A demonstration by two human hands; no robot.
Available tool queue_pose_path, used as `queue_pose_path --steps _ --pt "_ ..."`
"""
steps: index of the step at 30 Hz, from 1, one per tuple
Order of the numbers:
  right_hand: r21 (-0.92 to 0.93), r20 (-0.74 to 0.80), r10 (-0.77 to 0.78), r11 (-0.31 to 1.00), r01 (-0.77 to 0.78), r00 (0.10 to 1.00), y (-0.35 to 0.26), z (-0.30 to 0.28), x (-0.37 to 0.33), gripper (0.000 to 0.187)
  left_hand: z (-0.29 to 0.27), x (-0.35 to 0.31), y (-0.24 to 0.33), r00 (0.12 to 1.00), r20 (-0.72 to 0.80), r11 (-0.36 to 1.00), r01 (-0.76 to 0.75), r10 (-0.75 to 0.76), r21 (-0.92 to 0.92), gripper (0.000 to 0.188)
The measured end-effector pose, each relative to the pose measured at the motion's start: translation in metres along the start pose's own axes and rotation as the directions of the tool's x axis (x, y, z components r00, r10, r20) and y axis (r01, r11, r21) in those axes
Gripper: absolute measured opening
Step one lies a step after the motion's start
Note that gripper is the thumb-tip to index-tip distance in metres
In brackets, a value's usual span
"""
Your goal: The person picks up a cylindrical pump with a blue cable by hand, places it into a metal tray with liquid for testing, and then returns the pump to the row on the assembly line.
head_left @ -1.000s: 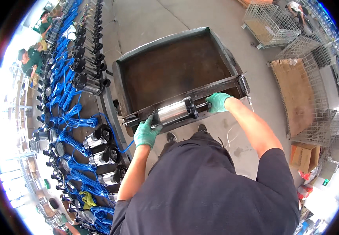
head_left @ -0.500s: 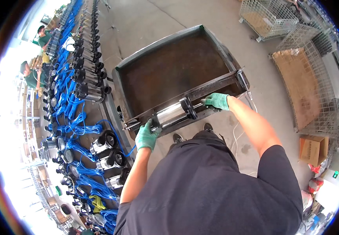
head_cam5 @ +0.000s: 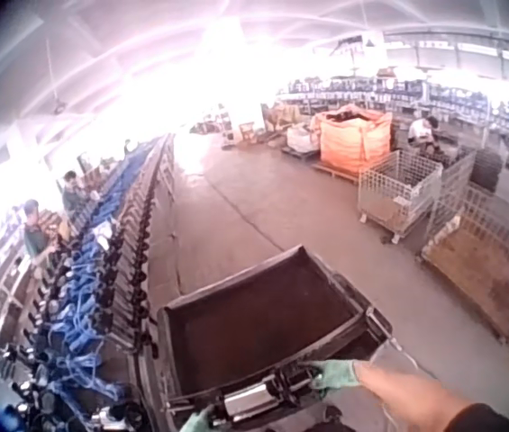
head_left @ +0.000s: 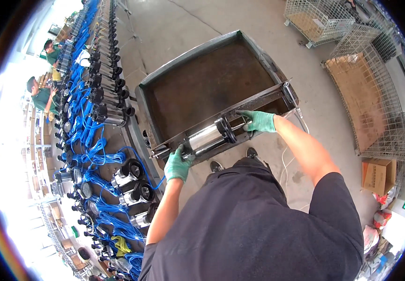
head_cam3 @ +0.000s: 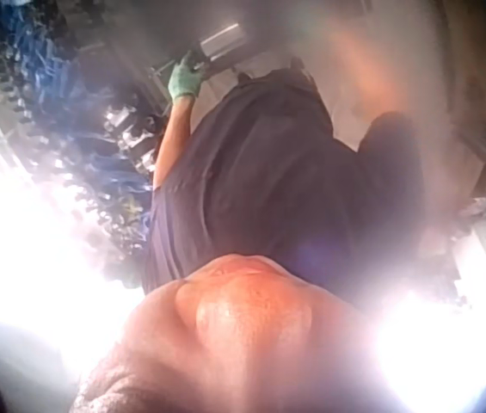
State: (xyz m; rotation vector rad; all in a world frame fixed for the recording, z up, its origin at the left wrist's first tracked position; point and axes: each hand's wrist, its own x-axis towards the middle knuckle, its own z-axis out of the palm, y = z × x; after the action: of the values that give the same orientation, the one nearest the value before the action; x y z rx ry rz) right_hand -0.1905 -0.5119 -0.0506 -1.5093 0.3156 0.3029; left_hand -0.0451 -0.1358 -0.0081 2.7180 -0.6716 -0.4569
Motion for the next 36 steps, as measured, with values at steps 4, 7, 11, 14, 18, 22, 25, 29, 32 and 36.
queue_pose_path --steps 4,7,11,14,18,22,25,29,32,36 --pt "-0.937 -0.042 0.165 0.336 -0.096 0.985 -0.011 0.008 0.026 0.059 0.002 0.0 -0.002 0.999 -0.03 0.999 -0.029 0.028 -0.044 0.068" --pt "-0.883 -0.005 0.094 0.467 -0.049 0.996 -0.012 0.01 0.018 0.063 0.001 -0.002 0.0 0.999 -0.029 0.998 -0.024 0.022 -0.056 0.068" --pt "-0.348 0.004 -0.021 0.937 0.021 1.0 -0.005 0.007 0.009 0.07 -0.002 -0.003 0.005 1.0 -0.024 0.999 -0.007 0.006 -0.043 0.067" --pt "0.044 -0.134 0.035 0.999 -0.03 0.99 0.002 0.01 0.008 0.061 0.003 0.0 -0.002 0.999 -0.032 0.998 -0.015 0.012 -0.067 0.067" --pt "0.35 -0.187 0.194 0.929 -0.12 0.963 -0.003 0.01 0.007 0.038 0.004 -0.001 -0.004 1.0 -0.017 0.999 -0.001 0.0 -0.054 0.066" --pt "0.078 -0.094 0.063 0.995 -0.056 0.994 0.015 0.003 0.012 0.039 0.0 0.0 0.003 1.0 -0.003 1.0 0.0 0.0 -0.022 0.066" --pt "-0.515 -0.074 0.041 0.854 -0.073 0.996 -0.013 0.012 0.008 0.049 0.0 -0.002 0.001 1.0 -0.002 1.0 0.013 -0.014 -0.02 0.066" --pt "-0.93 -0.016 0.117 0.363 -0.058 0.993 -0.01 0.016 0.028 0.041 0.004 -0.001 -0.002 1.0 -0.018 0.999 0.005 -0.006 -0.045 0.065" --pt "-0.819 -0.038 0.062 0.57 -0.066 0.997 -0.028 0.02 0.01 0.042 0.004 -0.004 -0.002 0.999 -0.036 0.998 0.0 -0.002 -0.058 0.064" --pt "-0.359 -0.302 -0.148 0.933 0.032 0.942 0.023 0.013 0.019 0.035 0.007 0.0 -0.001 0.999 -0.044 0.997 -0.013 0.01 -0.077 0.063"
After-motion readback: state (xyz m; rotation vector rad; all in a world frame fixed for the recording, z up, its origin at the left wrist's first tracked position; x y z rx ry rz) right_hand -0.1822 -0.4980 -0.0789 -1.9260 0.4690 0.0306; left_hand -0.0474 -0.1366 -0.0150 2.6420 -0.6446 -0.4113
